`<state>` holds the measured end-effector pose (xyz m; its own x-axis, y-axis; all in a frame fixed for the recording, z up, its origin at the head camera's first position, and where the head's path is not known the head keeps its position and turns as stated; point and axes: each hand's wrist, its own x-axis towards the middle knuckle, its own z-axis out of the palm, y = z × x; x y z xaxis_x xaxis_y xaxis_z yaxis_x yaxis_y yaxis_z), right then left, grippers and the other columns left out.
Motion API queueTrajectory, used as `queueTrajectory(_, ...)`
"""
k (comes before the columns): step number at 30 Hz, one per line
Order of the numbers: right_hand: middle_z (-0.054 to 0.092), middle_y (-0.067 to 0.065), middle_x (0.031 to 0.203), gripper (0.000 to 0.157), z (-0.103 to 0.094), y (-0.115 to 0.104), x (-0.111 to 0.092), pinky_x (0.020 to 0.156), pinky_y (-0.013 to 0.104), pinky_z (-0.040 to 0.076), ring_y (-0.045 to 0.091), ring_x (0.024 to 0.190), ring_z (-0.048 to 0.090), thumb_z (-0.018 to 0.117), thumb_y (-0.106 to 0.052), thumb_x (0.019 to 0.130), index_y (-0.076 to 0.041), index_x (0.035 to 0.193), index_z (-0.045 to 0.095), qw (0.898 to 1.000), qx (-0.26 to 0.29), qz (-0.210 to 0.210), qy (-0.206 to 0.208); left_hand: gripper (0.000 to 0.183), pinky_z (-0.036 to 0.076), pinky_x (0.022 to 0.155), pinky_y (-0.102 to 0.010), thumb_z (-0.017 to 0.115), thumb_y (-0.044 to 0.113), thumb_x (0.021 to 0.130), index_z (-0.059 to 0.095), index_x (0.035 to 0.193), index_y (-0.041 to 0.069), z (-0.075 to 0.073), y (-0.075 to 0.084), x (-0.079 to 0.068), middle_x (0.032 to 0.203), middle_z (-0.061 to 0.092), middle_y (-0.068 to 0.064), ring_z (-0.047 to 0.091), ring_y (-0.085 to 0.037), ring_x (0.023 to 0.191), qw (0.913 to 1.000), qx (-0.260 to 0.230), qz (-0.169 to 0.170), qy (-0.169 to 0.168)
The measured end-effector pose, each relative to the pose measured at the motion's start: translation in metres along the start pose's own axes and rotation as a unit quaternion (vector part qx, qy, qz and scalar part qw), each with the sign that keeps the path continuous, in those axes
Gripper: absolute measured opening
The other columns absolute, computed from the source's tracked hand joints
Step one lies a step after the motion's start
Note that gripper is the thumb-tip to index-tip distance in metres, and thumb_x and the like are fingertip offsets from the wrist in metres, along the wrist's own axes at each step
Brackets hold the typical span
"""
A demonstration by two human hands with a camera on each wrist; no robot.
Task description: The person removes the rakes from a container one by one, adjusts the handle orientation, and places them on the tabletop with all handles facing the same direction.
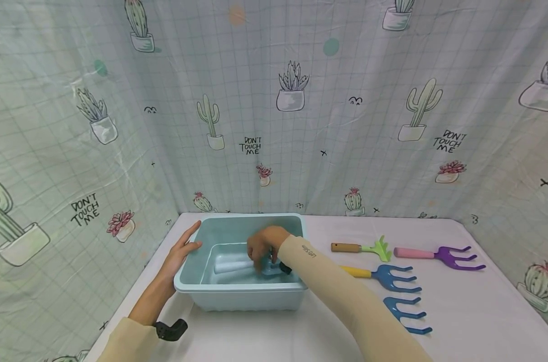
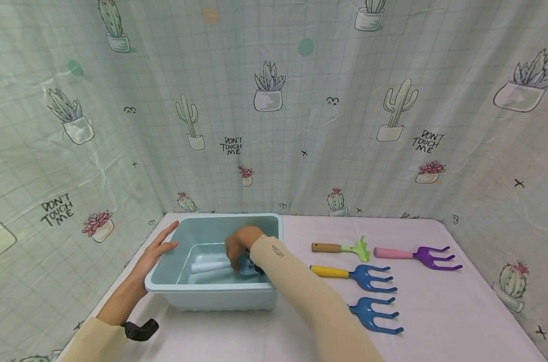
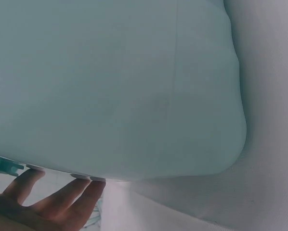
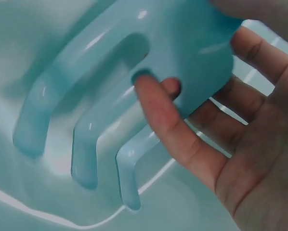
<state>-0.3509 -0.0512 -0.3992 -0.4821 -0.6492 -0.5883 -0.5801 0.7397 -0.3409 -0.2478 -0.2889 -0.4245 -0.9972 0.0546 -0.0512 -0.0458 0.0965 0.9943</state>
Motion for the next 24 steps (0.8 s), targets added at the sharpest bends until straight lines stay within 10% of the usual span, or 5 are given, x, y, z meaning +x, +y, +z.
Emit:
queueTrajectory(11,0.023,-0.008,0.058,0.04,-0.011,-0.01,-0.011,0.077,0.041,0.058,0.008,0.054,0.023,0.07,-0.018,0.083,-0.019,0.054,0.042,0.998,-0.046,-0.013,0.046,0.061,0.024,0.114,-0.055,0.043,0.024,0.101,0.015,0.154,0.038,0.0,-0.002,0.0,0.163,0.005,0.005,0.013,-0.03,0.149,0.9999,0.011,0.005,-0.002)
queueTrajectory(24,0.044,-0.008,0.062,0.025,-0.032,-0.013,-0.047,0.07,0.033,0.057,0.008,0.059,0.045,0.067,-0.019,0.085,-0.018,0.063,0.055,0.992,-0.073,-0.047,0.096,0.06,0.027,0.113,-0.052,0.043,0.026,0.101,0.017,0.152,0.042,-0.003,-0.003,0.003,0.163,0.006,0.008,0.016,-0.028,0.148,0.9999,0.012,-0.004,0.002)
